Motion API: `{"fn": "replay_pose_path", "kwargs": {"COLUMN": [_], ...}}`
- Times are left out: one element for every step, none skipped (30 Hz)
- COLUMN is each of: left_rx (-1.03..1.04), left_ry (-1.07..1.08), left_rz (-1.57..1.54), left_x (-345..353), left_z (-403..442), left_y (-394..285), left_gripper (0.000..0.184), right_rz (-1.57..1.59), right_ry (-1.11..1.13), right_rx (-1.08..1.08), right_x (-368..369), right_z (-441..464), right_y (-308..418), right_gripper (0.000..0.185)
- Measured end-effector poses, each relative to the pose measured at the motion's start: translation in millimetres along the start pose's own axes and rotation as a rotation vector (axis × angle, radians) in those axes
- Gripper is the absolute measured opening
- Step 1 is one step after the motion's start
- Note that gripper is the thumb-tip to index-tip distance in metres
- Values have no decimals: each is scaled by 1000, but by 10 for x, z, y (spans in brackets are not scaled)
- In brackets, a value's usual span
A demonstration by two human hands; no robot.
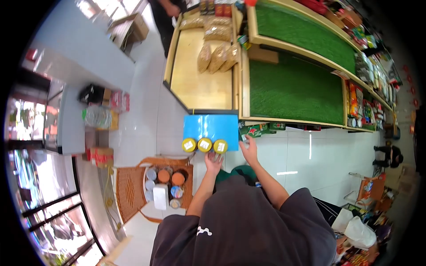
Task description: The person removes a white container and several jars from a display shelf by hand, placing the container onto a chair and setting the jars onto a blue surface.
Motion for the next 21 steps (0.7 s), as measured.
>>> {"fn": "replay_pose_path", "kwargs": {"left_rx": [-15,-33,-65,-102,-123,-136,-128,-110,-114,-116,-104,-87,-72,-67,-5,55,104,106,103,99,123], "left_ry": [34,70,73,78,57,35,55,72,48,18,32,42,53,65,79,95,110,126,182,240,314], "left_rz": [24,52,102,155,250,345,491,634,669,702,735,872,1005,1032,1161,1286,1330,1350,1358,1361,1405], "left_x": [-149,-318,-442,-507,-471,-407,-355,-304,-281,-274,-225,-171,-102,-27,20,91,176,323,521,734,926], "left_z": [117,256,327,366,309,181,73,-8,-47,-62,-67,-64,-44,-13,43,64,104,82,32,-6,-26], "left_y": [58,114,146,180,209,239,270,311,383,435,488,557,640,751,865,1007,1150,1311,1495,1675,1842], "left_gripper": [60,59,58,57,56,54,53,52,51,50,50,47,45,45,42,39,35,35,36,37,39], "right_rz": [29,62,-45,-154,-172,-186,-241,-293,-261,-225,-198,-163,-132,-112,-121,-135,-125,-60,4,9,23], "right_ry": [-63,-129,-158,-190,-224,-255,-260,-259,-250,-231,-258,-249,-237,-260,-351,-442,-462,-503,-545,-568,-640], "right_rx": [66,132,156,189,240,293,298,304,386,468,472,542,610,616,591,568,578,645,706,707,774], "right_x": [-87,-166,-245,-350,-485,-608,-694,-793,-964,-1141,-1340,-1525,-1681,-1832,-1961,-2071,-2161,-2237,-2329,-2414,-2501], "right_z": [-70,-149,-229,-329,-435,-551,-670,-742,-804,-885,-966,-1085,-1168,-1224,-1334,-1483,-1610,-1734,-1851,-1964,-2110], "right_y": [-276,-562,-855,-1091,-1221,-1344,-1586,-1823,-1876,-1858,-1814,-1848,-1944,-2030,-2162,-2356,-2556,-2783,-2950,-3086,-3213], "right_gripper": [47,45,45,45,42,41,38,38,39,41,41,41,41,41,40,39,39,37,36,36,35]}}
Point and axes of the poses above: each hand's wrist, its own z-axis towards the middle knuckle, its own x-axis out of the palm, y = z × x, the point moved 3 cm from there along z, towards the middle knuckle, and after that the axes turned 1 degree about y, right-handed, at the moved point
